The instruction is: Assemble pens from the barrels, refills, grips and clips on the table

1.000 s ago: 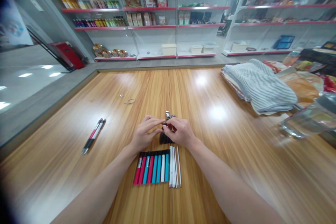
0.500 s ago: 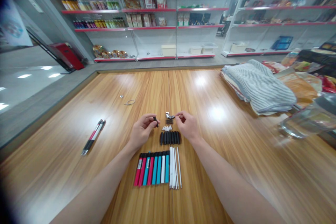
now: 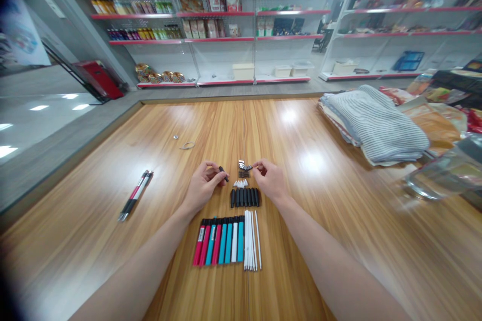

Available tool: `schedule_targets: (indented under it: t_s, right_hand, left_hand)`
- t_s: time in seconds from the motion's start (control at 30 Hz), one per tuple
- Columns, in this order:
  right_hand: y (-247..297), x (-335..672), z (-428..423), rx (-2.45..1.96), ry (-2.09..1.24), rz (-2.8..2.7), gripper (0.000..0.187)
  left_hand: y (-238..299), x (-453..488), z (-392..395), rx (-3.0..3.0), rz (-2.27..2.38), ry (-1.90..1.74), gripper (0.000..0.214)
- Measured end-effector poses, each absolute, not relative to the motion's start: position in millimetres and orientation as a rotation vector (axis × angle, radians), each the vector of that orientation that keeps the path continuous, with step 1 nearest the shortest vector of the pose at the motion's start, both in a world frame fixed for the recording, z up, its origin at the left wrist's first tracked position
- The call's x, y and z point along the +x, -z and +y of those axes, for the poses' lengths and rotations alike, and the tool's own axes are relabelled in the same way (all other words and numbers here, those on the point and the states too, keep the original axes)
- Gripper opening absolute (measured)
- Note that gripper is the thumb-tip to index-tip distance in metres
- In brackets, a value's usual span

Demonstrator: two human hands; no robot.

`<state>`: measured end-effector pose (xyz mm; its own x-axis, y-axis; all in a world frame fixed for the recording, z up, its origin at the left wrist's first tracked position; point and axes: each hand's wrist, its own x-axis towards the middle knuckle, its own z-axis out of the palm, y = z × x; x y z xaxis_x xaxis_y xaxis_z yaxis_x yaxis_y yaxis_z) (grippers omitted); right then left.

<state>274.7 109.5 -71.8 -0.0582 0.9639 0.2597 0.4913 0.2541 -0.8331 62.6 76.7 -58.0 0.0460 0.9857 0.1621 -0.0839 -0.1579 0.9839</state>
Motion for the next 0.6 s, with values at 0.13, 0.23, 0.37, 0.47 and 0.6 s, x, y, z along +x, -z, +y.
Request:
schedule_targets:
  t_s: [0.13, 0.23, 0.37, 0.47, 0.6]
  right_hand:
    - [68.2, 278.5, 111.6, -1.348, -0.781, -1.683, 0.022]
    - [58.9, 289.4, 114.3, -1.409, -1.074, -1.726, 0.031]
    - [47.5, 302.8, 115.2, -1.492, -1.324, -1.794, 0.040]
    - [49.4, 302.8, 115.0, -1.466, -1.295, -1.854, 0.040]
    - [61.8, 293.1, 116.1, -1.553, -1.021, -1.768, 0.040]
  left_hand:
    - [58.3, 62.3, 76.4, 1.307, 1.029, -1.327, 0.030]
    - [58.1, 62.1, 76.0, 1.313, 1.036, -1.312, 0.032]
    - [59.0, 62.1, 75.4, 1.339, 1.042, -1.283, 0.029]
    - [60.9, 61.8, 75.2, 1.336, 1.048, -1.251, 0.030]
    - [64.4, 60.7, 76.0, 1.332, 1.039, -1.223, 0.028]
